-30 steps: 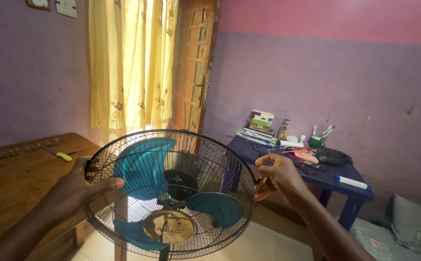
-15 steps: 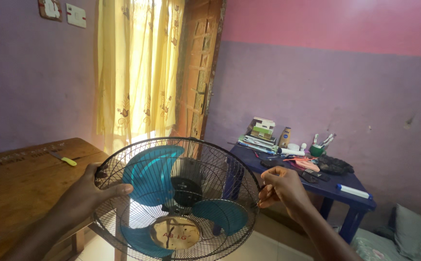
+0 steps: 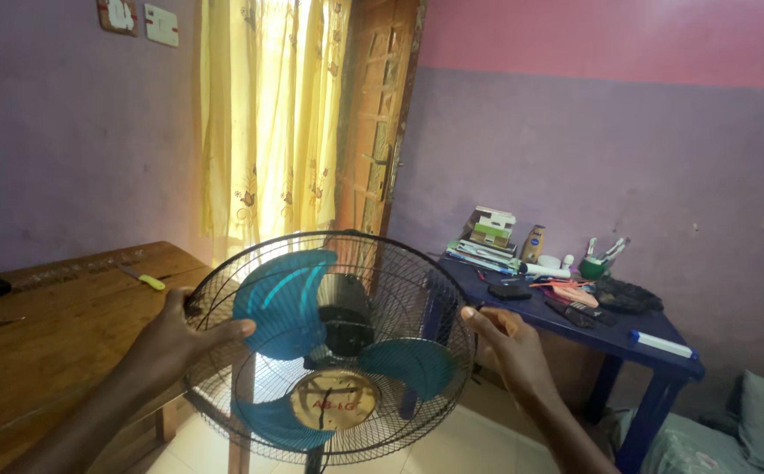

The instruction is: The person removes the front wire cage of a standing electric fan by hand, then uses a screwdriver to loosen the central nut securing the fan blades. The person continues to unscrew the nut while holding the blades.

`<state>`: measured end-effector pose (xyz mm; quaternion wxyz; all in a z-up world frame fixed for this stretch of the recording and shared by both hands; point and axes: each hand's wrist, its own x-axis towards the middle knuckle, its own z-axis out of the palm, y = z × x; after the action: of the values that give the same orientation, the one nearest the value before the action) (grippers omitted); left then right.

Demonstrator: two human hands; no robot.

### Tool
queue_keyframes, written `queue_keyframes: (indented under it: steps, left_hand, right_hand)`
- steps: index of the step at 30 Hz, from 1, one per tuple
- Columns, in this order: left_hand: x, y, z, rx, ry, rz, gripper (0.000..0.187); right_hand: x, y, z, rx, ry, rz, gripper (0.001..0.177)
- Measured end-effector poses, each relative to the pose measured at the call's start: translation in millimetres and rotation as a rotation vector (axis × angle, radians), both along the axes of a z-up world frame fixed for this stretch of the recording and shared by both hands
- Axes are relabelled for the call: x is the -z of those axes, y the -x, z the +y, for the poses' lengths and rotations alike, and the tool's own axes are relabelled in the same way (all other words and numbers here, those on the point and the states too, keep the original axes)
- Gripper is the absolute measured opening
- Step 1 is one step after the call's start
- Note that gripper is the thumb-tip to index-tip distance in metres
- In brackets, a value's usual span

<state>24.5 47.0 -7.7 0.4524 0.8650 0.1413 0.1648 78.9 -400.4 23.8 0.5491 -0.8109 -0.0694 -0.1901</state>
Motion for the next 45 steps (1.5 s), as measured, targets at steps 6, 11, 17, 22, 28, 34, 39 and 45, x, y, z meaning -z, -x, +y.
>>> queue_keyframes:
  steps: [6,11,17,22,28,34,39,45]
  left_hand:
    - [-45,25,-36,0.120,-0.186,-0.129,0.136]
    - [-95,32,-89,0.177,-0.453,-0.248,0.126]
    - [-126,34,-135,0.282,-0.737,-0.177,0.102]
    - [-123,41,-144,0.324,-0.745,-0.208,0.088]
    - [-116,39,-144,0.322,-0.740,-0.235,0.083]
    - [-86,28,-147,0.245,-0.827,-0.397,0.084]
    - [-77,31,-151,0.197,-0.879,-0.446,0.091]
    - [-74,40,-150,0.200,-0.882,-0.399,0.095]
  right_hand:
    - [-26,14,38,0.129,0.348,-0.237,0.100]
    - [-67,46,86,-0.003,0.575,-0.317,0.097]
    - [-107,64,129,-0.158,0.757,-0.344,0.083]
    - [-106,63,133,-0.213,0.792,-0.358,0.075]
    - [-97,59,129,-0.169,0.823,-0.408,0.077]
    - [-72,55,123,-0.137,0.873,-0.510,0.077]
    - [-64,55,121,-0.111,0.872,-0.549,0.079]
    - [-61,59,121,-0.083,0.920,-0.515,0.081]
